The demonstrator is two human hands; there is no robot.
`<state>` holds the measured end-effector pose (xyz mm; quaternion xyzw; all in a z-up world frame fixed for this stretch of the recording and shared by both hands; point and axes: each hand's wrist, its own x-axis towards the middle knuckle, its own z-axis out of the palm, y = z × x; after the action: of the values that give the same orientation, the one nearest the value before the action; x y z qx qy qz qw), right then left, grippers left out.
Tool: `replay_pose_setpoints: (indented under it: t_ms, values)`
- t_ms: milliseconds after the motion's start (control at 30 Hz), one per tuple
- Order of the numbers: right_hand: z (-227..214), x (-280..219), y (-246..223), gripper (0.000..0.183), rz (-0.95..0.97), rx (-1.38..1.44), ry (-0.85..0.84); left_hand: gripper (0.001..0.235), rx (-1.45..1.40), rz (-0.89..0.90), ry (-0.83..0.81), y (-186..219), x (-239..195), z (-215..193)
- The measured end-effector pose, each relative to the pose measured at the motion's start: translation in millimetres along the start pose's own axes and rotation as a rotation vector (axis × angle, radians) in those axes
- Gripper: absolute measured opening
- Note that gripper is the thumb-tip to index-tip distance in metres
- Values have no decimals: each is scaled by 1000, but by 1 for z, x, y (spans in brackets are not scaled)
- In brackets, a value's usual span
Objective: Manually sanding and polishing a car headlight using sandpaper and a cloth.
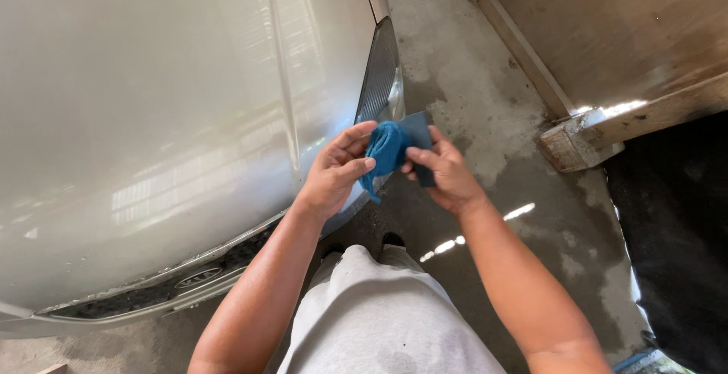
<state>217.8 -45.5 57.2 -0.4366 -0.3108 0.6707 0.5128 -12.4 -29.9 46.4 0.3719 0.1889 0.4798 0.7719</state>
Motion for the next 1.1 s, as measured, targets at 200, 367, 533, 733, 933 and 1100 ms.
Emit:
replay_pose_setpoints:
  t_ms: [200, 367, 533, 733, 933, 1100]
  values:
    - [1, 0, 19, 40, 112, 61, -223, 69, -87, -84, -16, 19, -2, 8]
    - [7, 0, 24, 50, 88, 107, -221, 65, -139, -87, -77, 20, 1, 11]
    - [-3, -1, 29, 47, 75, 122, -158, 56, -76, 4, 62, 8, 3, -20]
    - [-21, 4, 24, 41, 13, 39, 89, 45, 221, -45, 306, -12, 4, -46]
    - [-10, -1, 12, 37, -93, -186, 135, 41, 326, -53, 318, -10, 5, -46]
    - [-7, 1, 10, 33, -128, -338, 146, 59, 1022, 26, 338, 7, 1, -16]
